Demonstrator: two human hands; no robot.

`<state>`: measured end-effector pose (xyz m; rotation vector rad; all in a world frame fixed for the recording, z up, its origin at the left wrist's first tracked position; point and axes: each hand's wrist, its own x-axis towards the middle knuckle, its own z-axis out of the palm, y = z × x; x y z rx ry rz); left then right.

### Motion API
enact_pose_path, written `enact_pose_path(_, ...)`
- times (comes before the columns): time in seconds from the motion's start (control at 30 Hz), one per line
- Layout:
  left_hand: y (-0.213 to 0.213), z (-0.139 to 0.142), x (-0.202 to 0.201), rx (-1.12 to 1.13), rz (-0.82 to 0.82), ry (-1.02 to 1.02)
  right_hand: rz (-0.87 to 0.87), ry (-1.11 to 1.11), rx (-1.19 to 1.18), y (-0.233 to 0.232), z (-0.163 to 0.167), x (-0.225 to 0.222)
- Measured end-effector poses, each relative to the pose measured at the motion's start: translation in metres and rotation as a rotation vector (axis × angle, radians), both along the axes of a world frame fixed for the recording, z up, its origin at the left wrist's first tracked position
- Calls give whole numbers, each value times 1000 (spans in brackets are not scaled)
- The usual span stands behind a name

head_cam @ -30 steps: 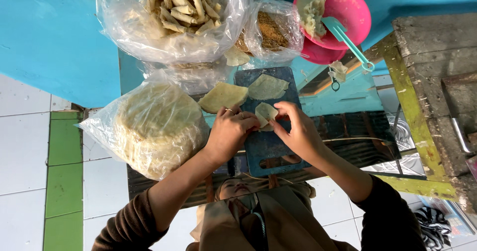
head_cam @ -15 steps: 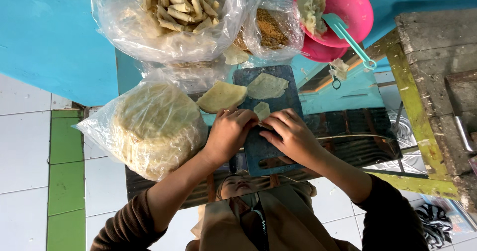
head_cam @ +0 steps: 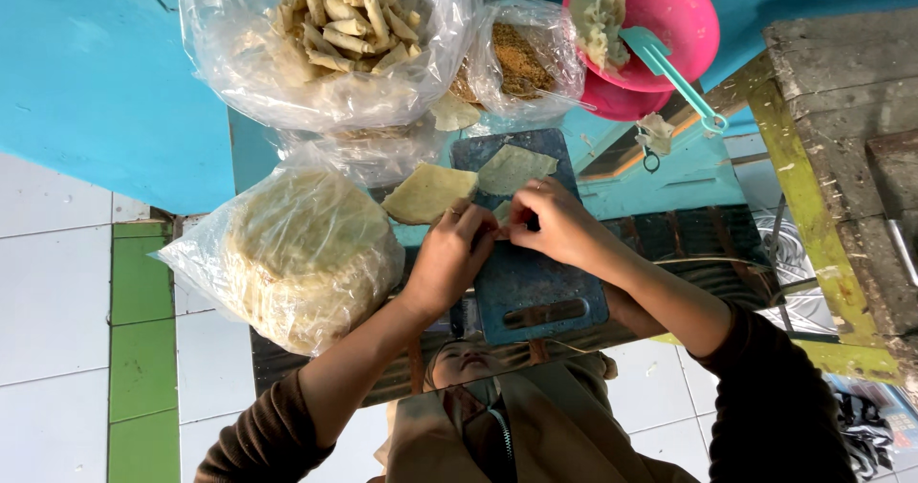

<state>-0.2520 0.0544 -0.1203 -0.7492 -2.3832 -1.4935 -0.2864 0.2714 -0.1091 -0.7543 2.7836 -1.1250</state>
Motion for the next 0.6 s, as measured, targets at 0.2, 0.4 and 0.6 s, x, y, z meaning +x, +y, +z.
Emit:
enact_pose_path(0.2,-4,-8,-7,-17,-12,-29,-35,122,-92,5,-2,16)
enact_pose_path(0.4,7,-8,-3,-151,78,130,25,423,-8,5,-3,33)
enact_pose_path(0.6,16,0,2,-94,127,-75,-135,76,-70,15,-2,34)
